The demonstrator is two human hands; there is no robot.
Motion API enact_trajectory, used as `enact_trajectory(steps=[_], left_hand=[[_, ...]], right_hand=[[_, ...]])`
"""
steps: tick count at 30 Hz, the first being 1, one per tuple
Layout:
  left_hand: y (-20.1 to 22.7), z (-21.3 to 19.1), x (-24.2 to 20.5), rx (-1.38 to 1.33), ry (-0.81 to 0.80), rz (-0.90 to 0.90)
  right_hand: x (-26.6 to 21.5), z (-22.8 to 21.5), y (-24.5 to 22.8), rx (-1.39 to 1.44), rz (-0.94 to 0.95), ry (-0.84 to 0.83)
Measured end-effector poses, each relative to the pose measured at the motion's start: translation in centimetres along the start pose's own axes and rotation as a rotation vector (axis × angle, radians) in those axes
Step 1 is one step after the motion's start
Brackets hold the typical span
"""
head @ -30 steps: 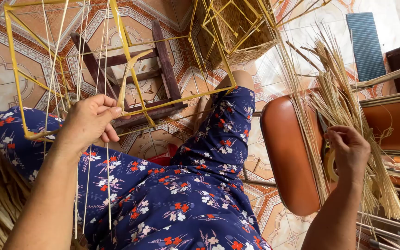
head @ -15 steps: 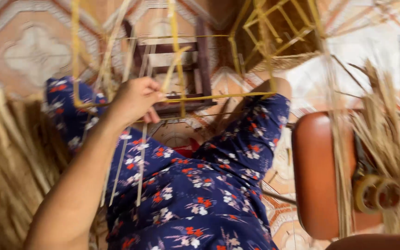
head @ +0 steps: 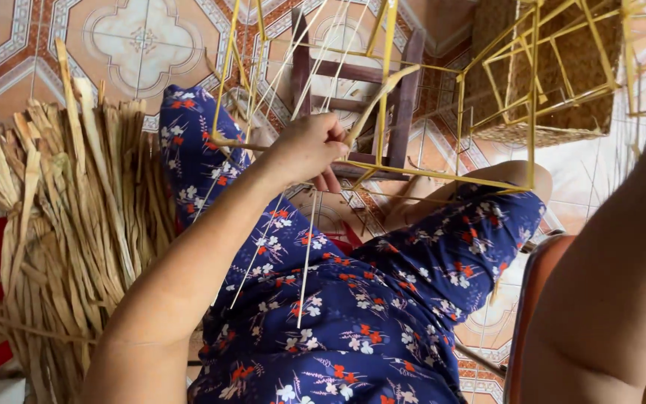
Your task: Weaving thin bamboo or wood strips onto a wire frame to create a basket or structure.
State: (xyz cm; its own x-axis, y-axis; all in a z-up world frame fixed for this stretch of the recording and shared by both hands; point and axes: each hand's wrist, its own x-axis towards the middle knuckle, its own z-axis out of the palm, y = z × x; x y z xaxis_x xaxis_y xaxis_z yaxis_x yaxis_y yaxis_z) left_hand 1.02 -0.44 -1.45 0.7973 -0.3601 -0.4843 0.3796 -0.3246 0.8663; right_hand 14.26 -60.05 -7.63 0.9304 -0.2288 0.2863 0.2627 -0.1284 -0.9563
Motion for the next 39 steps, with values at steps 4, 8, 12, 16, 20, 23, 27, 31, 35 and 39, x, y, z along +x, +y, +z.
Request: enact_trajectory(steps=[4, 8, 12, 16, 20, 23, 27, 31, 35, 39], left_hand=[[0.2, -0.1, -0.3, -0.008, -0.007, 0.002], [0.7, -0.1, -0.7, 0.032, -0.009, -0.018], [0.8, -0.2, -0.8, 0.046, -0.005, -0.011], [0.7, -0.2, -0.8, 0.027, -0.033, -0.017], [0.7, -0.1, -0.9, 0.024, -0.007, -0.005], [0.6, -0.1, -0.9, 0.015, 0.0, 0.003], [0.4, 0.1, -0.7, 0.004, 0.02, -0.017], [0.5, 0.4, -1.0, 0.04, 0.057, -0.008], [1.2, 0.7, -1.4, 0.065, 0.151, 0.036], [1.0, 1.1, -1.1, 0.114, 0.216, 0.072]], right_hand=[[-2.1, 10.9, -4.4, 0.132, -0.033, -0.045], [-4.2, 23.5, -10.9, 0.175, -0.006, -0.129], [-6.9, 31.3, -12.5, 0.126, 0.179, -0.24], [-8.6, 34.2, -10.5, 0.13, 0.281, -0.285], [-10.3, 35.8, -10.4, 0.133, 0.378, -0.337], [-11.4, 36.2, -10.5, 0.104, 0.398, -0.354], [-12.4, 36.2, -10.9, 0.128, 0.384, -0.353], [-14.7, 35.7, -15.6, 0.059, 0.311, -0.319], [-22.1, 32.3, -15.5, 0.036, 0.065, -0.142], [-30.2, 32.1, -13.2, 0.09, 0.469, -0.371]])
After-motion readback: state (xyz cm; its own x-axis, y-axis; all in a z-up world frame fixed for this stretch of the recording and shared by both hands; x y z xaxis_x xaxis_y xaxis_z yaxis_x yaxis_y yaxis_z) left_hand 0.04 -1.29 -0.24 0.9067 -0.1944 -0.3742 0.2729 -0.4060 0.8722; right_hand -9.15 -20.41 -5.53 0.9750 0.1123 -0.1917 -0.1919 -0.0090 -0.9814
